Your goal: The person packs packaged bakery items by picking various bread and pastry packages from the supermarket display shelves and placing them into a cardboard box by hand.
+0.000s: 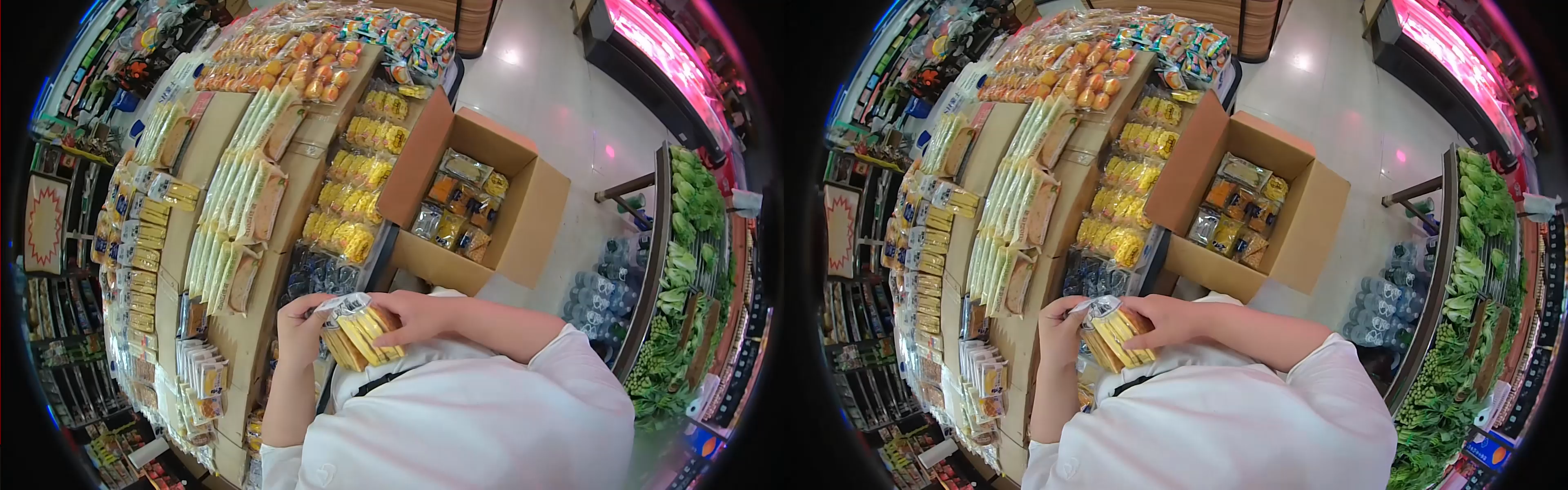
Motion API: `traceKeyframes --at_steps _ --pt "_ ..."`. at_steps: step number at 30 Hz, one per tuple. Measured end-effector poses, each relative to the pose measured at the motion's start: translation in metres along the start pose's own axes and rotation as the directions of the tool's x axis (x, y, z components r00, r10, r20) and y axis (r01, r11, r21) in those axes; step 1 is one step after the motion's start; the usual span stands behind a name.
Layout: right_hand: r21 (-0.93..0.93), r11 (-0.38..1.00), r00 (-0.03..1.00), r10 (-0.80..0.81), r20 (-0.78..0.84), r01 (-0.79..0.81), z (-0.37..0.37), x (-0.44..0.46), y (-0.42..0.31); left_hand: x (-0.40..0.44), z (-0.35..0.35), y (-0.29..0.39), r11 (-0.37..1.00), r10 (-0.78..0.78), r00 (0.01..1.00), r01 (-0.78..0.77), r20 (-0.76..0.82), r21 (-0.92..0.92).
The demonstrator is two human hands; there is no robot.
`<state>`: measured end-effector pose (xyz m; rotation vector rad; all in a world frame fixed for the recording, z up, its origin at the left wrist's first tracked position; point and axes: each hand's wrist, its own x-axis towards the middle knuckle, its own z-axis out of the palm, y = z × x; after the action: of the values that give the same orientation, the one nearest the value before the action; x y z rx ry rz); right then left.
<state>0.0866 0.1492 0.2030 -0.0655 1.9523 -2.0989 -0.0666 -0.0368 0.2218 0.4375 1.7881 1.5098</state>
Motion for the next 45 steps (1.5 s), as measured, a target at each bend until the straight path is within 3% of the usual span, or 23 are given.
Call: traceKeyframes --at_steps 6,9,12,13,17,19,21,22,23,25,27,31,34,37,40,43,44,45 --pt "0.07 0.994 0.996 0.085 -0.041 -0.082 -0.038 -0.003 0.021 0.036 0.04 -0.007 0.971 -0.013 0.999 0.004 -0.037 -0.238" --pt "0.128 0.985 0.991 0.125 -0.049 -0.118 -0.052 -0.007 0.031 0.049 0.029 -0.045 0.953 -0.084 0.995 0.063 -0.057 -0.297" --pt "0.167 0.969 0.967 0.207 -0.151 -0.182 -0.07 -0.012 0.055 0.053 0.021 -0.063 0.868 -0.254 0.967 0.23 0.004 -0.441" --pt "0.425 0.892 0.946 0.257 -0.195 -0.154 -0.072 -0.012 0.072 0.052 0.02 -0.064 0.825 -0.295 0.955 0.275 0.038 -0.494" --pt "0.354 0.906 0.741 0.402 -0.538 -0.234 -0.127 -0.025 0.122 0.041 0.016 -0.078 0.772 -0.302 0.953 0.251 0.011 -0.584" --pt "0.446 0.856 0.561 0.51 -0.652 -0.261 -0.163 -0.03 0.17 0.033 0.016 -0.081 0.742 -0.253 0.967 0.223 0.044 -0.633" --pt "0.546 0.82 0.421 0.563 -0.711 -0.175 -0.209 -0.039 0.261 0.026 0.022 -0.077 0.69 -0.217 0.972 0.219 0.091 -0.69" --pt "0.383 0.811 0.312 0.54 -0.782 -0.442 -0.235 -0.048 0.284 0.023 0.017 -0.085 0.664 -0.201 0.972 0.227 0.123 -0.712" --pt "0.21 0.701 0.229 0.477 -0.849 -0.681 -0.255 -0.057 0.305 0.021 0.02 -0.083 0.667 -0.198 0.973 0.222 0.118 -0.711" --pt "0.1 0.654 0.181 0.348 -0.92 -0.75 -0.277 -0.074 0.345 0.016 0.032 -0.075 0.666 -0.231 0.971 0.209 0.069 -0.716" --pt "0.136 0.546 0.108 0.392 -0.914 -0.826 -0.29 -0.094 0.391 0.011 0.04 -0.072 0.72 -0.252 0.967 0.209 0.031 -0.661" --pt "0.186 0.377 0.008 0.457 -0.889 -0.907 -0.29 -0.089 0.402 -0.004 0.037 -0.08 0.738 -0.341 0.937 0.218 -0.073 -0.639" --pt "0.149 0.356 0.047 0.487 -0.872 -0.923 -0.29 -0.08 0.425 -0.012 0.04 -0.082 0.717 -0.366 0.923 0.2 -0.116 -0.667" --pt "0.269 0.382 -0.022 0.54 -0.841 -0.884 -0.289 -0.069 0.432 -0.015 0.043 -0.075 0.724 -0.392 0.908 0.205 -0.148 -0.659" --pt "0.108 0.166 0.017 0.614 -0.789 -0.98 -0.286 -0.07 0.461 -0.018 0.041 -0.074 0.739 -0.404 0.899 0.215 -0.166 -0.638" --pt "0.023 0.147 0.085 0.686 -0.723 -0.989 -0.274 -0.064 0.438 -0.017 0.044 -0.077 0.739 -0.429 0.884 0.225 -0.186 -0.635" --pt "-0.098 0.08 0.125 0.722 -0.68 -0.992 -0.276 -0.062 0.441 -0.017 0.044 -0.078 0.729 -0.443 0.877 0.23 -0.188 -0.644" --pt "-0.077 0.094 0.121 0.728 -0.675 -0.993 -0.275 -0.062 0.456 -0.016 0.044 -0.078 0.721 -0.456 0.869 0.235 -0.191 -0.652"
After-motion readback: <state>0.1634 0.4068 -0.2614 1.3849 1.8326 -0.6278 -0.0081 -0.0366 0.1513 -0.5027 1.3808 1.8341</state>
